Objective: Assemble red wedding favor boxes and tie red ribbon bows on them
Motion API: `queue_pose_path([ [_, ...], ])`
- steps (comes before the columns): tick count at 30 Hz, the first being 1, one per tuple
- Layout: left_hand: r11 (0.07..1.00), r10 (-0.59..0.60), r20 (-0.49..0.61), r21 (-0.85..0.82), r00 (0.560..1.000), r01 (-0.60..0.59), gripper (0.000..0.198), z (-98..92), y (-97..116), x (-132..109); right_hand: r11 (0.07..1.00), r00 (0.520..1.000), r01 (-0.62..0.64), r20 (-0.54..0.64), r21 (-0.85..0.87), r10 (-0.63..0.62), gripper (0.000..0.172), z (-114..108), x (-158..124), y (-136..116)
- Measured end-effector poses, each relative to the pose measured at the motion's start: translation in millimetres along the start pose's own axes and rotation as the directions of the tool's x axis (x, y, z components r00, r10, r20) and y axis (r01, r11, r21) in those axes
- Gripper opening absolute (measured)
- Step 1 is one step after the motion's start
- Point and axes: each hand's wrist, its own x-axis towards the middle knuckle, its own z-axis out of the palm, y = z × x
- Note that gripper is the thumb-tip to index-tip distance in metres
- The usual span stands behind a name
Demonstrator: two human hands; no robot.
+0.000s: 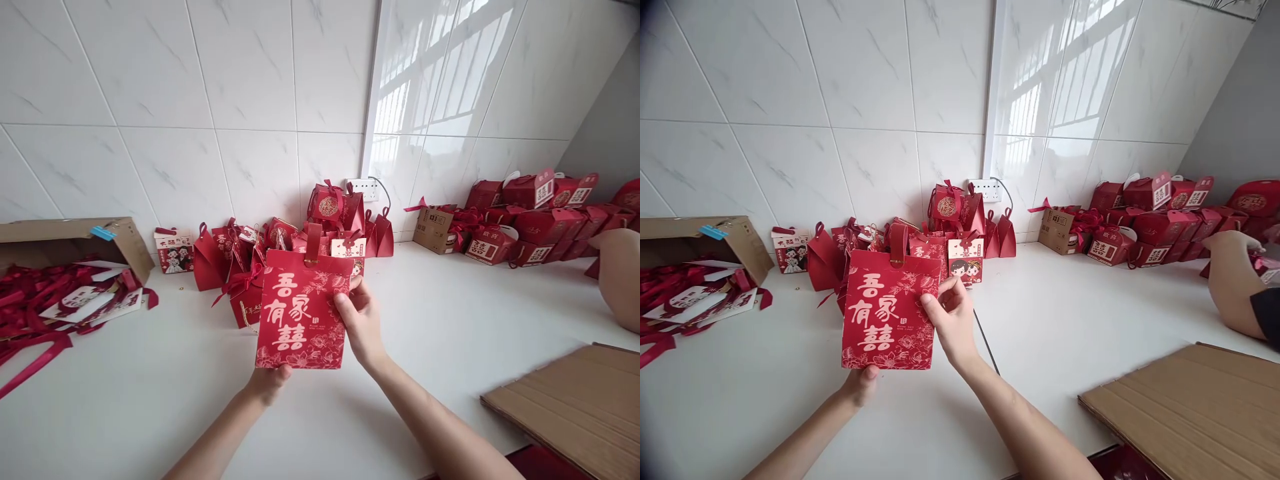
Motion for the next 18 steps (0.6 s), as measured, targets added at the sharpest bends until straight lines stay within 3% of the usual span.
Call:
queue_pose_path([
  [6,0.998,-0.041,-0.021,0.055,0.999,0.042,0.076,2.4,-3,-2,0.997,1.0,-0.013,-0.014,-0.073,0.012,0.039,-2,2,0],
  [13,0.976,-0.171,-0.014,-0.135,0.985,0.168,0.08,3.0,-8,-5,0.995,1.0,0.004,0.004,-0.096,-0.004,0.041,-4,2,2],
  [16,0.881,-0.34,-0.013,-0.354,0.94,0.314,0.082,6.9,-1,-3,0.991,0.999,0.041,0.031,-0.128,-0.037,0.039,-4,2,3],
  [18,0.736,-0.456,0.027,-0.549,0.889,0.395,0.082,10.2,8,1,0.985,0.998,0.057,0.044,-0.163,-0.051,0.038,-3,2,3],
])
